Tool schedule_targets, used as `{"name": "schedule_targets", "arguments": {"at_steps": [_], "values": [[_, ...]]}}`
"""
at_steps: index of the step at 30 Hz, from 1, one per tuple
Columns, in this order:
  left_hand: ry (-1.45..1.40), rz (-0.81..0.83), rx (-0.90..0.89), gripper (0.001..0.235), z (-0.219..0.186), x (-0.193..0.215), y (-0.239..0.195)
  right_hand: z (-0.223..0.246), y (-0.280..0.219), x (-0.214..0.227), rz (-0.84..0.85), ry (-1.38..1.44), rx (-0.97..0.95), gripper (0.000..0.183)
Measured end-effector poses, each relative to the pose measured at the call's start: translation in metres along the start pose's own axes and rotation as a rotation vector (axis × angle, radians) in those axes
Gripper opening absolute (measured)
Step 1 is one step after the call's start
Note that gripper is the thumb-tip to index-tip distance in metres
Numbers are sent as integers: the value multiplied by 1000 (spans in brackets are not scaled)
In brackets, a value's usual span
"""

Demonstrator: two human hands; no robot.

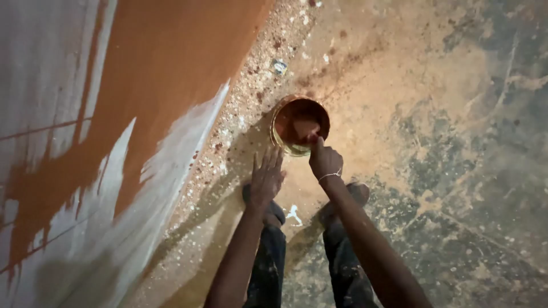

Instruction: The person paints a wall with brown paint using a brush. They repeatedly dip the brush into a paint can and apply horizontal strokes to cover the unpainted sections of the wall.

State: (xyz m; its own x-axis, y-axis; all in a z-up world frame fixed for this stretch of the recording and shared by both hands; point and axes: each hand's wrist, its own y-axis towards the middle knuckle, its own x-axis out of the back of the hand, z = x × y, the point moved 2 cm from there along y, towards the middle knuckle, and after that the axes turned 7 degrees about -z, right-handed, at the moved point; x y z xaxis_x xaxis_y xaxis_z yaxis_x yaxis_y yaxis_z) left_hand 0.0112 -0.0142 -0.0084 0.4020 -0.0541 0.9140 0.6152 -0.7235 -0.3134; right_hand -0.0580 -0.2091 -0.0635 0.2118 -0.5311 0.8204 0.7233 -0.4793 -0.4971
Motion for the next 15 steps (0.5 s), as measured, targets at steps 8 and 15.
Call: {"name": "schedule_targets", "arguments": {"at_steps": [8, 15], "values": [[-40, -28, -7, 74, -5, 20, -1, 17, 19, 14, -118, 48, 55, 25], [-115, -79, 18, 73, -8, 16, -2, 12, 21, 19, 80, 53, 80, 28]]}}
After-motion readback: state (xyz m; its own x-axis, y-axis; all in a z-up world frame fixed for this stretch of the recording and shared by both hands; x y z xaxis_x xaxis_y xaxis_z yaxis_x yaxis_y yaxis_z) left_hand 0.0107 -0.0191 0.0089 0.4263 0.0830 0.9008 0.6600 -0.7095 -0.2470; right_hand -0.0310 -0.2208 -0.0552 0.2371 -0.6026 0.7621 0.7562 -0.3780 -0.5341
